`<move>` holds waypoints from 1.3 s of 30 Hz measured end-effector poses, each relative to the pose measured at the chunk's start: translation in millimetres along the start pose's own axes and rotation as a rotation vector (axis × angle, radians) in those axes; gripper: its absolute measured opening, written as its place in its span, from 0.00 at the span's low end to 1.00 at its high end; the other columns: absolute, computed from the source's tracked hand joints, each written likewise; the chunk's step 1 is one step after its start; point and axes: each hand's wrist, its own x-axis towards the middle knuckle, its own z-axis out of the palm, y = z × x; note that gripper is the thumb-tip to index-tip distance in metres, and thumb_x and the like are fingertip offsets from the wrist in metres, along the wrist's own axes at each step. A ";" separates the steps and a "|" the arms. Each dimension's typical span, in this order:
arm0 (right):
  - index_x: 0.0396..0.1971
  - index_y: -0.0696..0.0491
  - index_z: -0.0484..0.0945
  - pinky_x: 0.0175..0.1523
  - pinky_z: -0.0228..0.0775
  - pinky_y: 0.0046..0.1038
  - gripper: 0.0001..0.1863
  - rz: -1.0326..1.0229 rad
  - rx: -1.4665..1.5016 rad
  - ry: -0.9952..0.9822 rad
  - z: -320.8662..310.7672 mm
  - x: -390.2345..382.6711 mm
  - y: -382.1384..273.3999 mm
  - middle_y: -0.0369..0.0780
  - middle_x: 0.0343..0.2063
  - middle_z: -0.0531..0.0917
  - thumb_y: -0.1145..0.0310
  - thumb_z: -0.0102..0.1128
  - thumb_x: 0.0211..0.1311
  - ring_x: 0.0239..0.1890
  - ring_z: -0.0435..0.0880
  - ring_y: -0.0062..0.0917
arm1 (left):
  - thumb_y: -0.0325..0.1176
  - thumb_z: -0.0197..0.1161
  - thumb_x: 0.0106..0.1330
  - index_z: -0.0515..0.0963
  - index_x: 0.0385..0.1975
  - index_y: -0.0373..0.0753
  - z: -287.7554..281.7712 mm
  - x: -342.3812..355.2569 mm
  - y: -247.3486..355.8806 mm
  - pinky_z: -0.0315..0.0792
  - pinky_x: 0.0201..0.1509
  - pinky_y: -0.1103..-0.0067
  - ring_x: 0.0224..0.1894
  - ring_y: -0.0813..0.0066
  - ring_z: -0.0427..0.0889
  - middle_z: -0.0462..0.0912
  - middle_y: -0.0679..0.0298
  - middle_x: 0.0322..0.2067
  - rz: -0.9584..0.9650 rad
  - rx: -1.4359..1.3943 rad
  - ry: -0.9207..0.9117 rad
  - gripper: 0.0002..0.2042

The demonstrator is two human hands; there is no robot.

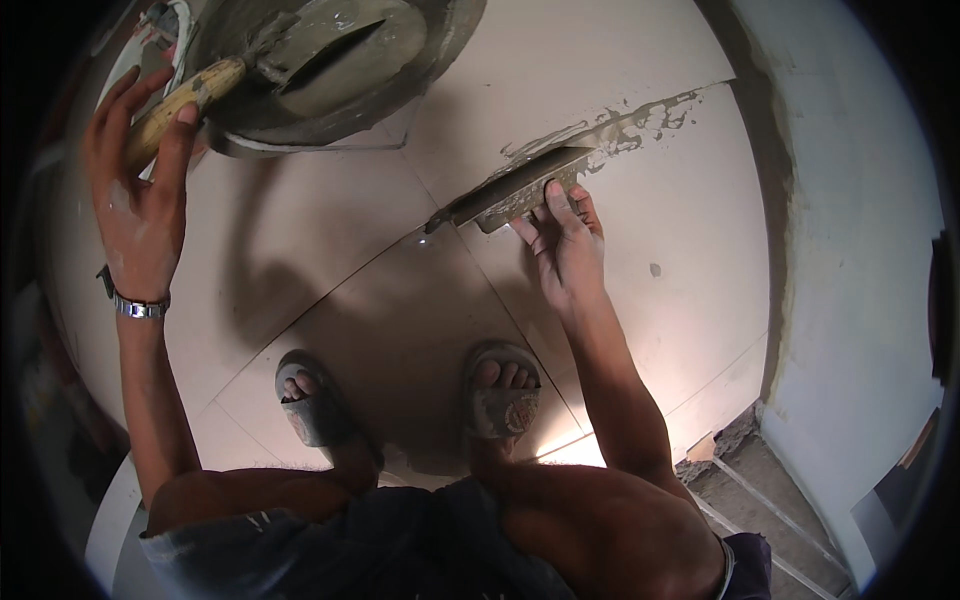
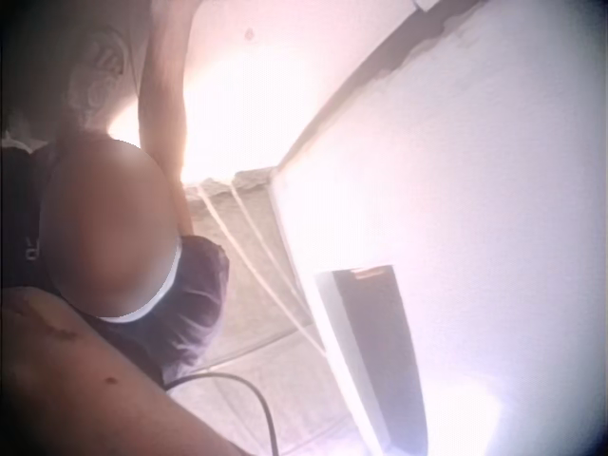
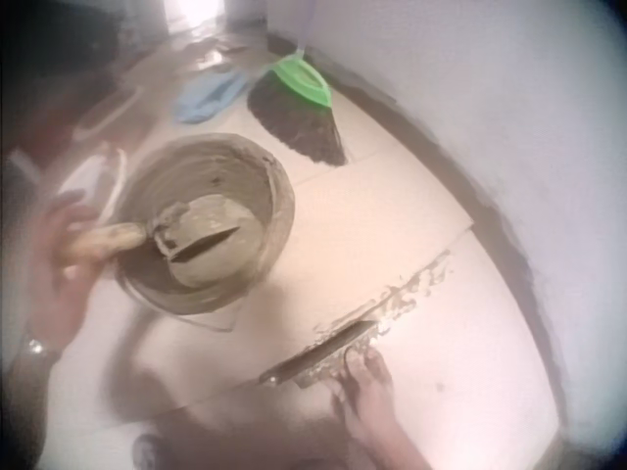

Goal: The person scoops cement from a bucket with a trowel and applies it to the gaps between floor tiles using a smaller trowel. They repeatedly smooth the cement along the tile seams.

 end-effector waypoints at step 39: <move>0.46 0.48 0.69 0.47 0.85 0.39 0.12 0.024 -0.059 -0.071 45.2 -77.2 2.2 0.37 0.42 0.81 0.73 0.61 0.68 0.43 0.83 0.25 | 0.23 0.69 0.58 0.69 0.59 0.41 0.6 -17.7 -16.7 0.73 0.60 0.70 0.60 0.61 0.72 0.69 0.55 0.59 0.282 -0.271 0.075 0.28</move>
